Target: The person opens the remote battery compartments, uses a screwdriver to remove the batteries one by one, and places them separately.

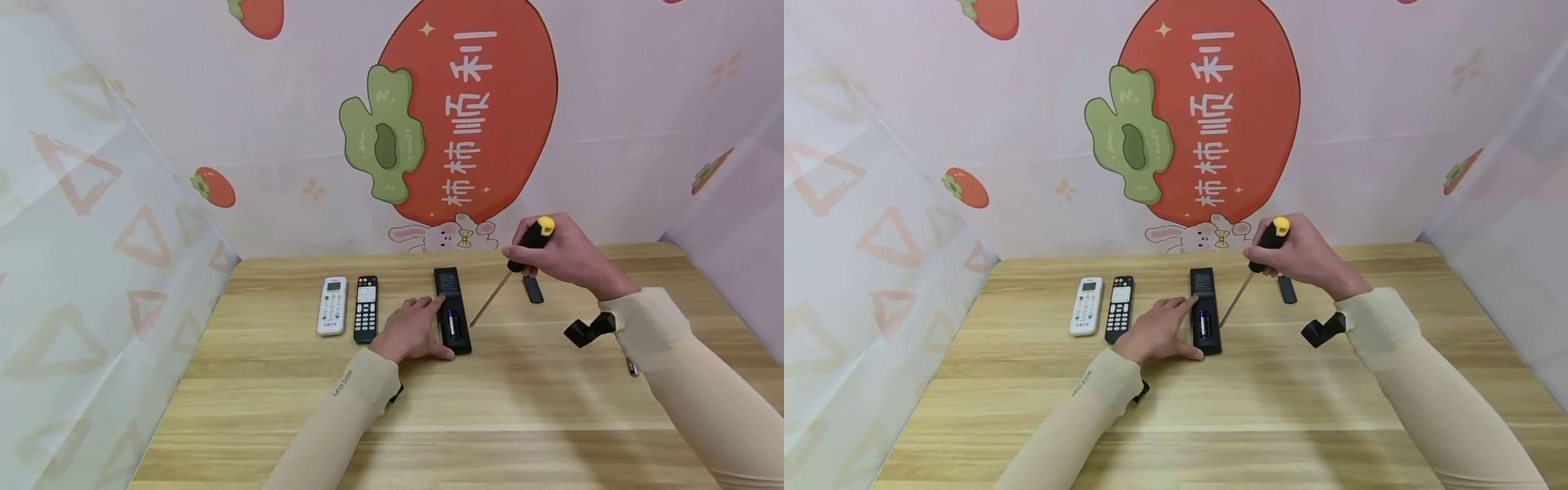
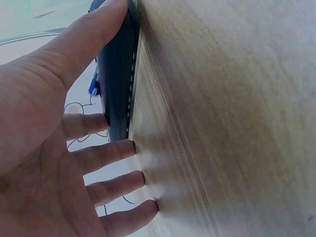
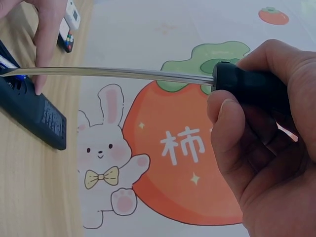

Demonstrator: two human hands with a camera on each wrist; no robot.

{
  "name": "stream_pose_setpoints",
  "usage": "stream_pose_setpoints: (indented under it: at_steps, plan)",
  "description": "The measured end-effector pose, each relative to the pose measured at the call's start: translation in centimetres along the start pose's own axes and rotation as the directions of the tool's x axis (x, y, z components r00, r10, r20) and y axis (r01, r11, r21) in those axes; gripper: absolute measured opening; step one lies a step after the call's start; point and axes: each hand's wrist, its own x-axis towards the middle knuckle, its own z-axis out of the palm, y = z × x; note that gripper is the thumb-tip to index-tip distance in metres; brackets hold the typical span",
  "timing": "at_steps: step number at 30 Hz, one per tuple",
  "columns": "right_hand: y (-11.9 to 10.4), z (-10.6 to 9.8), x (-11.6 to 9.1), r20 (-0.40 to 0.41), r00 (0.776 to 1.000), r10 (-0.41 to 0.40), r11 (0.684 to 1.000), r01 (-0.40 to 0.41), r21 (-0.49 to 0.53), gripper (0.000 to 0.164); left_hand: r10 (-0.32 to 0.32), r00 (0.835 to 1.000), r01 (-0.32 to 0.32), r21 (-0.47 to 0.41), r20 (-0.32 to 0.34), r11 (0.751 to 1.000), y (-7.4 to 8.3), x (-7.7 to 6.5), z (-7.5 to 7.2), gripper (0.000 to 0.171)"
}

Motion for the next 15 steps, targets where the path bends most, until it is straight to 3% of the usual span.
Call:
stream_pose_setpoints:
  at_steps: [15]
  plan:
    - [-0.20,0.86,0.40,0.009,1.000,0.000,1.000,0.000,0.015,0.014,0.001,1.000,-0.001,-0.006,0.001,1.000,-0.01,-0.07,-0.11,0.109]
